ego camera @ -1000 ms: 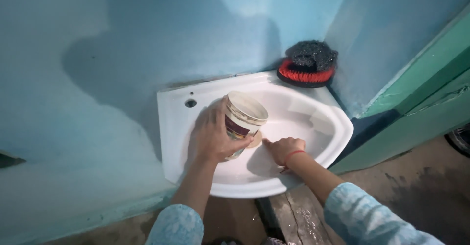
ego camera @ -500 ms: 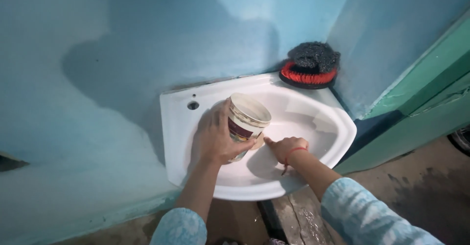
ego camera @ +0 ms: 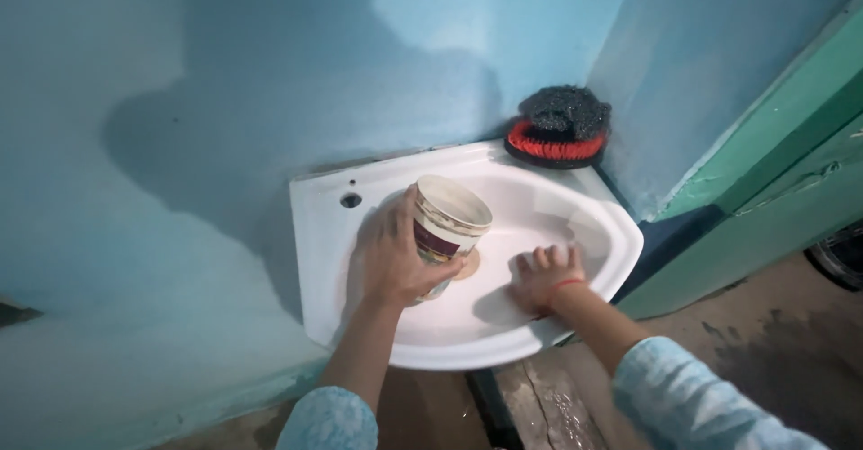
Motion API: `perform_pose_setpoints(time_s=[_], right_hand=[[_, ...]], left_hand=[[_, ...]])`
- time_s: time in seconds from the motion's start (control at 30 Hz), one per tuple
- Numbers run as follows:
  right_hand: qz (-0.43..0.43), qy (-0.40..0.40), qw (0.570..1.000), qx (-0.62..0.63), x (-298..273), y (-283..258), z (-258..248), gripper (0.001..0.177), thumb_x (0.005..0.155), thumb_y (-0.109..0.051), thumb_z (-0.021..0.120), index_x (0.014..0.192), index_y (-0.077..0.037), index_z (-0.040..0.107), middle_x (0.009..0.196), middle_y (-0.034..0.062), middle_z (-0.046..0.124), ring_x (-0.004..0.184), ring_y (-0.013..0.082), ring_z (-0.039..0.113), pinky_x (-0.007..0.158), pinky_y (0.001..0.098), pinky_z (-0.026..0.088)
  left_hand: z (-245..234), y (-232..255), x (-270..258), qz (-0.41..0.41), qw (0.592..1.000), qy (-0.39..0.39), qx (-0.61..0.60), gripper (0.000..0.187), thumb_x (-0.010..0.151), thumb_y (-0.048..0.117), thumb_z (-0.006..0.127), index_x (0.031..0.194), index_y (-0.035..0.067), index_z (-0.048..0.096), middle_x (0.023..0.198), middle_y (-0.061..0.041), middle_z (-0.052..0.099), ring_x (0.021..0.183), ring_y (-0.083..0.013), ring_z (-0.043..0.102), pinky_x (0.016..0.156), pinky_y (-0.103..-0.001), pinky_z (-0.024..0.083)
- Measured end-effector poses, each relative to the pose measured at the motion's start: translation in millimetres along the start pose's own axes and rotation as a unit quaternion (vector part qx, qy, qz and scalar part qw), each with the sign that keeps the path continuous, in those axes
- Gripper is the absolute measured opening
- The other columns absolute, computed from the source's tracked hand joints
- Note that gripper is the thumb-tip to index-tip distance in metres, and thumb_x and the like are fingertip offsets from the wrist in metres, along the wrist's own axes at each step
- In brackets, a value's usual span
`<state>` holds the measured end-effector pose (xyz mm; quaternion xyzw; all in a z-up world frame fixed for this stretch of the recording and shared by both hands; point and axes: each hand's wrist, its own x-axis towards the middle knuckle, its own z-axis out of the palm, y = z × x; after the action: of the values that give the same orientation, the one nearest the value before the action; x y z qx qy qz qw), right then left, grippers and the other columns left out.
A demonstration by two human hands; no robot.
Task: Cleaning a small corner sink using a container, water, and scrubbing tools.
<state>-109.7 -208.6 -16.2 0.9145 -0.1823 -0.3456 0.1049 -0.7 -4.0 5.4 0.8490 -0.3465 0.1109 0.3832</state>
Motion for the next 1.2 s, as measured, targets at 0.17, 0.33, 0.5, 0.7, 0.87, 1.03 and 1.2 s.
perform_pose_setpoints(time_s=[0.17,0.33,0.5,0.7,0.87,1.03,1.2], right_hand=[[-0.305,-0.110,0.939,0.115,-16.9,-74.8,-23.1,0.074,0.097,-0.063,0.020,0.165,-0.036,0.009,0.173,0.0039,-0.001,0.158,0.0322,-0.007,0.127,0.0565,-0.003],[-0.435,-0.106,0.874,0.190,23.5,-77.3,18.5,0.070,0.101,-0.057,0.016,0.164,-0.029,0.010,0.174,0.0024,-0.005,0.160,0.0265,-0.009,0.127,0.0513,-0.002],[-0.340,-0.107,0.934,-0.002,29.1,-22.8,15.5,0.073,0.103,-0.059,0.015,0.164,-0.022,0.003,0.174,0.0027,0.001,0.161,0.0234,-0.002,0.129,0.0488,-0.001],[0.027,-0.090,0.994,0.053,19.7,-35.0,8.6,0.096,0.100,-0.075,0.025,0.167,-0.011,0.003,0.174,0.0200,-0.006,0.160,0.0406,-0.008,0.128,0.0535,0.000],[-0.309,-0.097,0.934,0.150,16.9,-91.3,3.0,0.083,0.099,-0.072,0.021,0.165,-0.023,0.010,0.173,0.0098,-0.001,0.161,0.0319,-0.005,0.128,0.0490,-0.003],[-0.331,-0.125,0.918,0.177,-2.4,-69.6,-14.9,0.077,0.095,-0.068,0.019,0.164,-0.038,0.006,0.174,-0.0030,-0.004,0.161,0.0241,-0.006,0.126,0.0526,-0.005],[-0.008,-0.070,0.997,0.030,-21.7,-11.2,-21.6,0.075,0.101,-0.067,0.017,0.167,-0.037,-0.001,0.176,0.0035,-0.011,0.161,0.0357,-0.010,0.127,0.0620,-0.005]], left_hand=[[-3.1,4.3,0.5,-0.026,0.999,-0.021,0.017,0.131,0.059,0.056,0.092,0.158,0.012,0.019,0.145,-0.021,0.048,0.131,-0.0426,0.048,0.107,-0.054,0.041],[-1.5,1.7,-1.5,-0.014,1.000,0.000,0.017,0.131,0.057,0.056,0.092,0.157,0.013,0.019,0.147,-0.022,0.047,0.133,-0.0429,0.047,0.107,-0.055,0.041],[-0.2,-5.0,-2.8,-0.001,1.000,0.030,0.010,0.131,0.057,0.057,0.092,0.157,0.012,0.021,0.144,-0.021,0.051,0.130,-0.0428,0.051,0.106,-0.055,0.043],[-1.4,-3.5,-1.2,0.004,0.999,0.031,0.028,0.125,0.058,0.057,0.091,0.158,0.015,0.028,0.136,-0.019,0.056,0.125,-0.0394,0.056,0.107,-0.055,0.045],[-0.2,2.1,4.1,-0.013,0.998,-0.013,0.058,0.128,0.055,0.055,0.092,0.156,0.014,0.024,0.139,-0.021,0.052,0.128,-0.0414,0.051,0.108,-0.056,0.039],[1.8,-2.2,3.8,0.005,0.998,0.023,0.050,0.128,0.056,0.056,0.092,0.154,0.009,0.025,0.139,-0.023,0.051,0.129,-0.0429,0.051,0.108,-0.057,0.038],[5.8,-6.7,1.5,0.056,0.995,0.085,0.012,0.124,0.055,0.054,0.093,0.152,0.008,0.030,0.142,-0.020,0.054,0.129,-0.0413,0.054,0.108,-0.053,0.043]])
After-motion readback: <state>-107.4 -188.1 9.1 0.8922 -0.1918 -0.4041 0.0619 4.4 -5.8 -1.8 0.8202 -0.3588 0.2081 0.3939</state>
